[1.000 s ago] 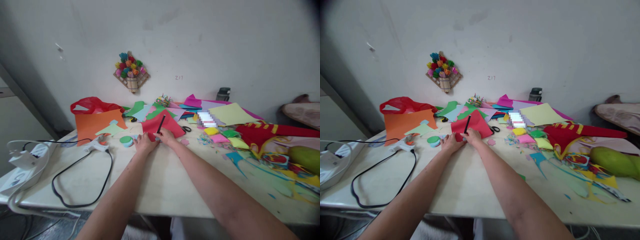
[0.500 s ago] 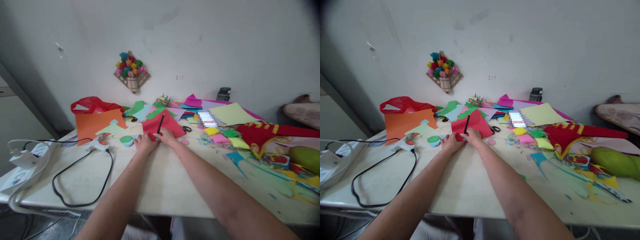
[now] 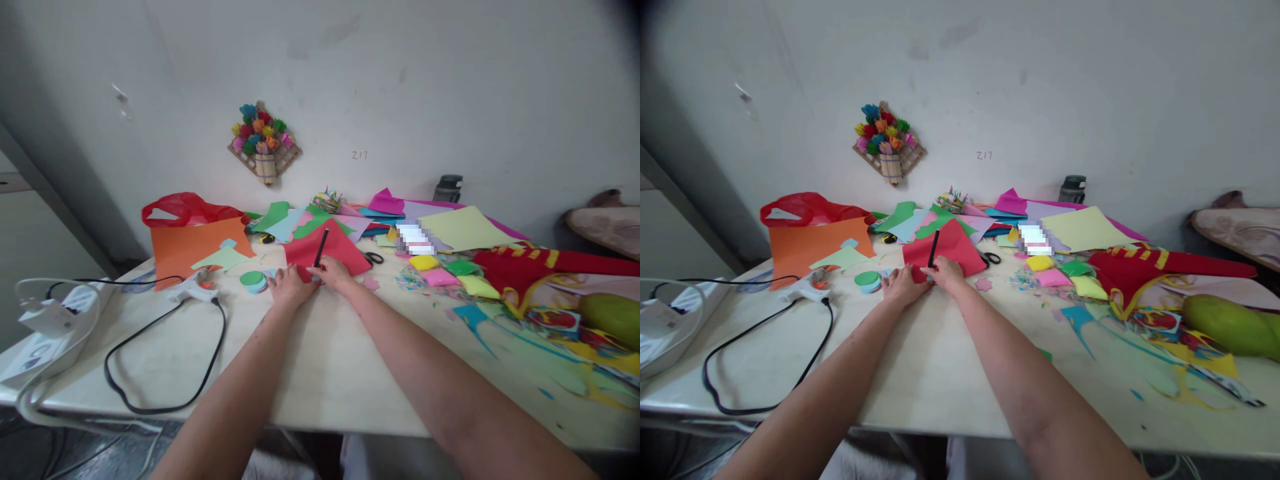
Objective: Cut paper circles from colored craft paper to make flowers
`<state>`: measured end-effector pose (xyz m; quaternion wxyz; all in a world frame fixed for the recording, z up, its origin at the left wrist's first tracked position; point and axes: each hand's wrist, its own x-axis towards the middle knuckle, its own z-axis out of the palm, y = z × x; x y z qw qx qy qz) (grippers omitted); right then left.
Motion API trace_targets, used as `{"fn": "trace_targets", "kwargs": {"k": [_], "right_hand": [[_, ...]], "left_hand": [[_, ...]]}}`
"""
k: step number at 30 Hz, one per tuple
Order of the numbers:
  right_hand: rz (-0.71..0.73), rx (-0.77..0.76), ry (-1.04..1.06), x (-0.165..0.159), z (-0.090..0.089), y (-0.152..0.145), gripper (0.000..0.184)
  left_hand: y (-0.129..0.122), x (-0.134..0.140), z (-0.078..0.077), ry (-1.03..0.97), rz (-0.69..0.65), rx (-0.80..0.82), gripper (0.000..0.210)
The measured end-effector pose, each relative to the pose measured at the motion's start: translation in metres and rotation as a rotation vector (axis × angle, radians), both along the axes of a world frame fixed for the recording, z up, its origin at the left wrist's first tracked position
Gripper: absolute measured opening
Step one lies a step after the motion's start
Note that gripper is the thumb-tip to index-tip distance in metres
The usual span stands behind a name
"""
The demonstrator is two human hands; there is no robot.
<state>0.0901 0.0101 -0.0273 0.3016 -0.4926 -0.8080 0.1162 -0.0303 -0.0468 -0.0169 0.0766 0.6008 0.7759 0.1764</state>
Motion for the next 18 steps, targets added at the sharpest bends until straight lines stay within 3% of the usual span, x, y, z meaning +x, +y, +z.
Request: {"fn": "trace_targets", "kwargs": {"k": [18], "right_hand": [[-0.013,-0.058,0.118,-0.0006,-0.0038,0.0077,0.026]], "left_hand": [[-0.0026,0.0020,0.0024,0.011,0.012,-0.016,0.081]]}}
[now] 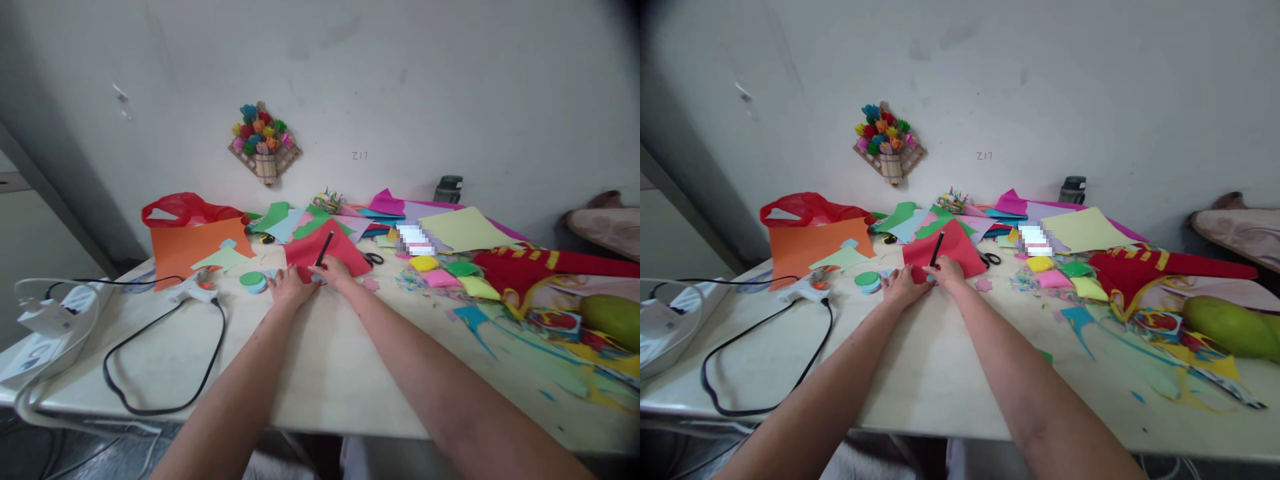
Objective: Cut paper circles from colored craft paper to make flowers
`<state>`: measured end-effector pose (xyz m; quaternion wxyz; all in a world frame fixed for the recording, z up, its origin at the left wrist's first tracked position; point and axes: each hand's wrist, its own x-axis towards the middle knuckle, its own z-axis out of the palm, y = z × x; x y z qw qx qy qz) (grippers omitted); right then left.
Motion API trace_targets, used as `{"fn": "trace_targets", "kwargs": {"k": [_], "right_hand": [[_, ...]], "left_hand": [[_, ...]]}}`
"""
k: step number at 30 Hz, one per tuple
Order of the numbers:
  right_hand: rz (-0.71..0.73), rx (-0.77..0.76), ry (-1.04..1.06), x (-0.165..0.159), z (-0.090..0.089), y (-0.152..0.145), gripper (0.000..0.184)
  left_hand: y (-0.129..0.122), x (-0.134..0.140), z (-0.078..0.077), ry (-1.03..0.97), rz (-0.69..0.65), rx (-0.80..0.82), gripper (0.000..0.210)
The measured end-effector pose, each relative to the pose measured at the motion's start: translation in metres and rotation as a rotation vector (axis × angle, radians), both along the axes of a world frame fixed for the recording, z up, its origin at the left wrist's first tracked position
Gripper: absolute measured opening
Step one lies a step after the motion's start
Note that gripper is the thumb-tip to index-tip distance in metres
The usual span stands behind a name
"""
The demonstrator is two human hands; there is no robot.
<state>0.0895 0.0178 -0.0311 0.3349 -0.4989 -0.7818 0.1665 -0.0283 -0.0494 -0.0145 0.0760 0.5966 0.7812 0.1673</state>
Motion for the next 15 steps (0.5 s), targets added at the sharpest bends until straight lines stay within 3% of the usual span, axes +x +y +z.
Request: {"fn": "trace_targets", "kwargs": {"k": [15], "right_hand": [[-0.052,0.055,0.017,0.0006,-0.0023,0.0033,0.024]], "left_hand": [[0.0002,0.0006,0.0000,0.006,0.005,-0.006,0.084]]}}
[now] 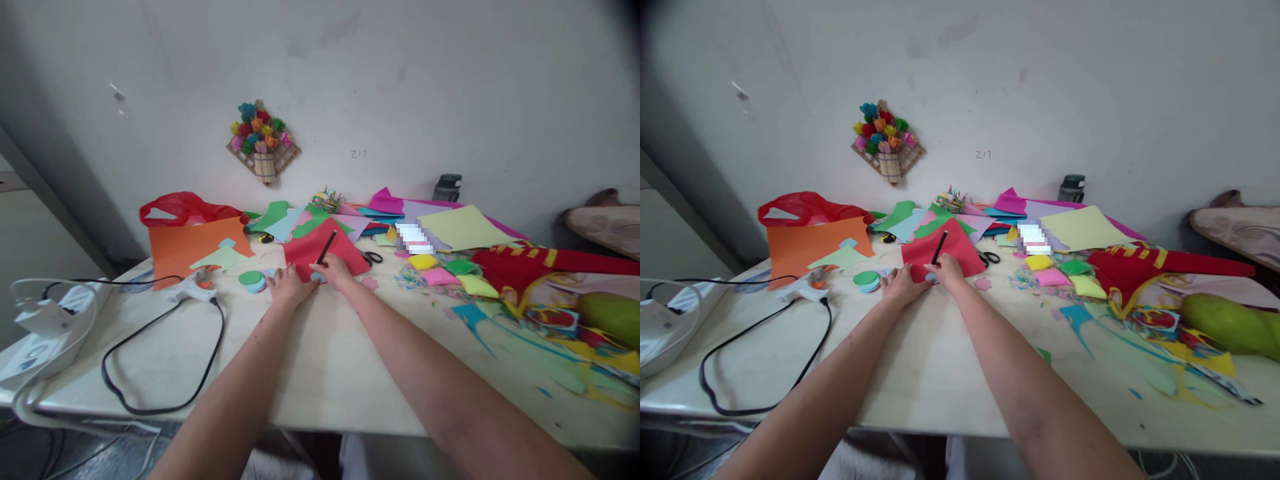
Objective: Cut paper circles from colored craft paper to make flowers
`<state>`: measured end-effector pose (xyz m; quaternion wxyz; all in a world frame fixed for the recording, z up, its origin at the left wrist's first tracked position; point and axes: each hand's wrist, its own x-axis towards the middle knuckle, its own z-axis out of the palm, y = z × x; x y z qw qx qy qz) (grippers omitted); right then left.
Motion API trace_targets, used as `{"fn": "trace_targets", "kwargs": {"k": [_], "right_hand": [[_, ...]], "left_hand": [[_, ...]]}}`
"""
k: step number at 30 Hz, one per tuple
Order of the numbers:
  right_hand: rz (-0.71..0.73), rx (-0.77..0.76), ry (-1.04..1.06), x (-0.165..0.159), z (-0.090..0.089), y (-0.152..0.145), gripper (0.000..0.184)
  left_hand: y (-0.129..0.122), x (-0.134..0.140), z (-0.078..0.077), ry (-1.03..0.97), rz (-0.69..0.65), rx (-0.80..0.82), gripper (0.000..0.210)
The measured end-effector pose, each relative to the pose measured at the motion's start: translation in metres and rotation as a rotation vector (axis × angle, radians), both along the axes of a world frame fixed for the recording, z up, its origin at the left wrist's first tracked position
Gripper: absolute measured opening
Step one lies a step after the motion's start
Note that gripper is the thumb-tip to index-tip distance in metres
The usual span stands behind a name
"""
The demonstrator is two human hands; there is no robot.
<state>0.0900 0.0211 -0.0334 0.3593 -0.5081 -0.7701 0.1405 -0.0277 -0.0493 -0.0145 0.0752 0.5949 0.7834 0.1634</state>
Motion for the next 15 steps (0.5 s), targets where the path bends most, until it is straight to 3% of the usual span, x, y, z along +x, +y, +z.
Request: {"fn": "trace_targets", "kwargs": {"k": [15], "right_hand": [[-0.042,0.003,-0.009,0.0003,0.0040,-0.0025,0.022]], "left_hand": [[0.0013,-0.0015,-0.0015,0.002,-0.003,0.011,0.086]]}}
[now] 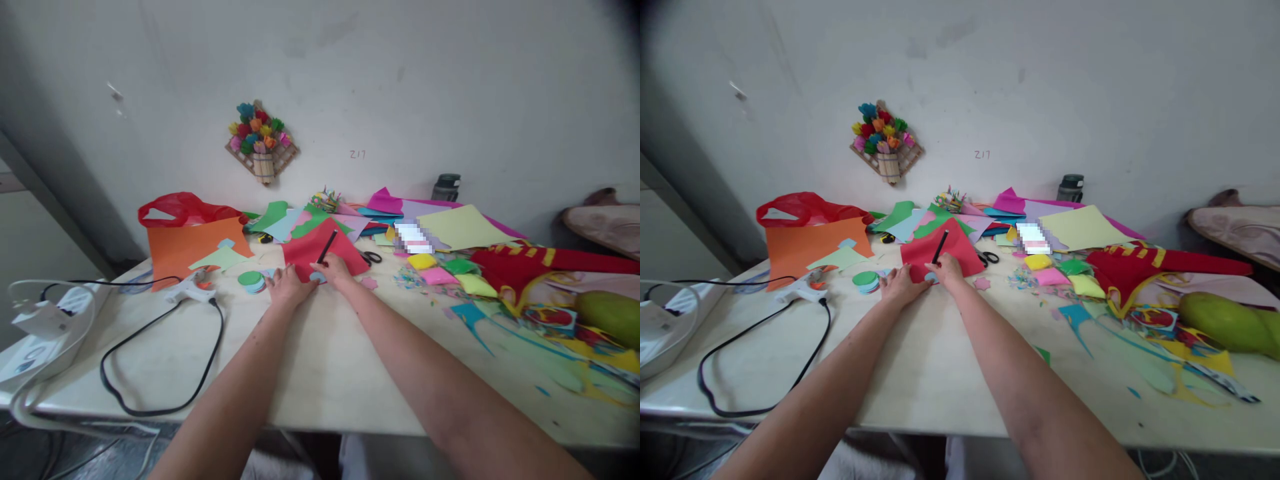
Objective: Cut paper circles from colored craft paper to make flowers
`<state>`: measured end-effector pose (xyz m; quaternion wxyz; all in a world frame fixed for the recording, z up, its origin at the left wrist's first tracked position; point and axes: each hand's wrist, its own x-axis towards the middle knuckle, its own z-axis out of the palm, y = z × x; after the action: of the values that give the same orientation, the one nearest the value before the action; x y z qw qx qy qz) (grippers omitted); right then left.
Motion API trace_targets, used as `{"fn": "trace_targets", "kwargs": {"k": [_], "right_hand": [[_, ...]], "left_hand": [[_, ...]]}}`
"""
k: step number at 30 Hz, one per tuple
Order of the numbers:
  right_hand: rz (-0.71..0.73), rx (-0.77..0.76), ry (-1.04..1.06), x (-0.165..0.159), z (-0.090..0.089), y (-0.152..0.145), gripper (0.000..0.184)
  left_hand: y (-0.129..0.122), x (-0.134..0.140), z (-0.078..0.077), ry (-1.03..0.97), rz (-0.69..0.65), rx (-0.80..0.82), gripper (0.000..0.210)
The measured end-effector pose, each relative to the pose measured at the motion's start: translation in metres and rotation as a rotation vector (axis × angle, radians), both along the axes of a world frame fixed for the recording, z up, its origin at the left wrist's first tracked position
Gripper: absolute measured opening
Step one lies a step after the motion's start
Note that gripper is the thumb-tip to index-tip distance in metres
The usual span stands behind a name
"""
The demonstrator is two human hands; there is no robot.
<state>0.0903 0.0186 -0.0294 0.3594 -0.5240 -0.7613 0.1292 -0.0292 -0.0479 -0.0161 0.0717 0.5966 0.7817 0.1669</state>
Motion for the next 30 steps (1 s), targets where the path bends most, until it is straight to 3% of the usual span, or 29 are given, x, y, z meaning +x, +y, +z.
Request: {"fn": "trace_targets", "kwargs": {"k": [12,30], "right_hand": [[-0.096,-0.016,-0.089,0.004,0.008,-0.010,0.028],[-0.131,-0.042,-0.020,0.008,0.006,-0.008,0.026]], "left_hand": [[-0.002,0.001,0.003,-0.008,0.001,0.001,0.080],[-0.001,0.000,0.001,0.005,-0.005,-0.003,0.084]]}}
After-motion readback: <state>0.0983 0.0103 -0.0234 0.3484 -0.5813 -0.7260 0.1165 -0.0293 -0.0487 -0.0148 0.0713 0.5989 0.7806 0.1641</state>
